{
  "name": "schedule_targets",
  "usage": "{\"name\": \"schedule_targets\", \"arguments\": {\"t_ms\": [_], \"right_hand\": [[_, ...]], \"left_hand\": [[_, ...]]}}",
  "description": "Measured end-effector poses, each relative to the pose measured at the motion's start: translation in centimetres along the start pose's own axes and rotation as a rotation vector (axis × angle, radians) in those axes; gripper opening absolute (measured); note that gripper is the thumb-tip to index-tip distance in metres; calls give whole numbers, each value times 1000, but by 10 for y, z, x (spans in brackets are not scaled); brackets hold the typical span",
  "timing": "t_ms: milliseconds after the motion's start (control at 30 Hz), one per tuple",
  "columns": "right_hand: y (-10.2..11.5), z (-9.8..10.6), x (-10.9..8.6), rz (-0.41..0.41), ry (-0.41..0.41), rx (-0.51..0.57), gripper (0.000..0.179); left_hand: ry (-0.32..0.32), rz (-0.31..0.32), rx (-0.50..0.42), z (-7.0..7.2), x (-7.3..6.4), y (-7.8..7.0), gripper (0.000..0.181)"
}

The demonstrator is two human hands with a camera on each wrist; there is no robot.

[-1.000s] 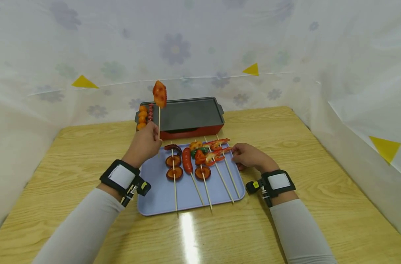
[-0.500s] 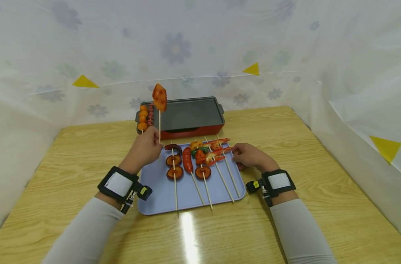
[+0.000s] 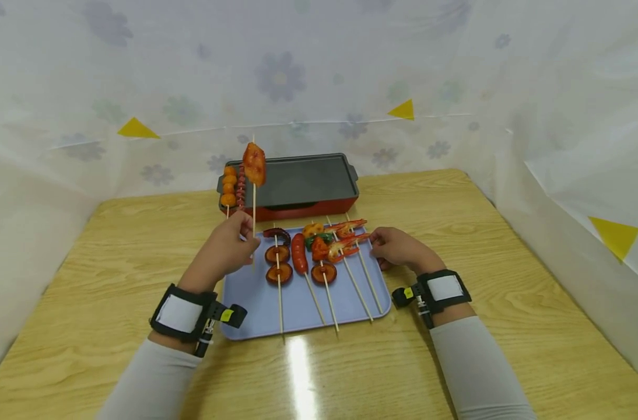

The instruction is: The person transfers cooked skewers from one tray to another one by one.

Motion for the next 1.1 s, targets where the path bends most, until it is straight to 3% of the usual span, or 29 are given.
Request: {"name": "schedule_targets", "arguments": {"t_ms": [200, 400, 1100], "right_hand": [[0, 1, -1, -7, -3, -1, 29], [-1, 2, 1, -4, -9, 1, 27], [6, -1, -4, -8, 14, 6, 30]], "left_hand": [[-14, -1, -109, -1, -11, 3, 20], [-8, 5, -141, -3, -22, 6, 20], [190, 128, -126, -29, -59, 26, 14]]}}
Point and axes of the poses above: each hand's wrist, its own x-axis towards the middle knuckle, its own z-axis out of the back of the hand, y = z × x, the point moved 10 cm from there along x, towards the middle knuckle, and after that the axes turned 6 degrees about -z, right-handed, at the moved point
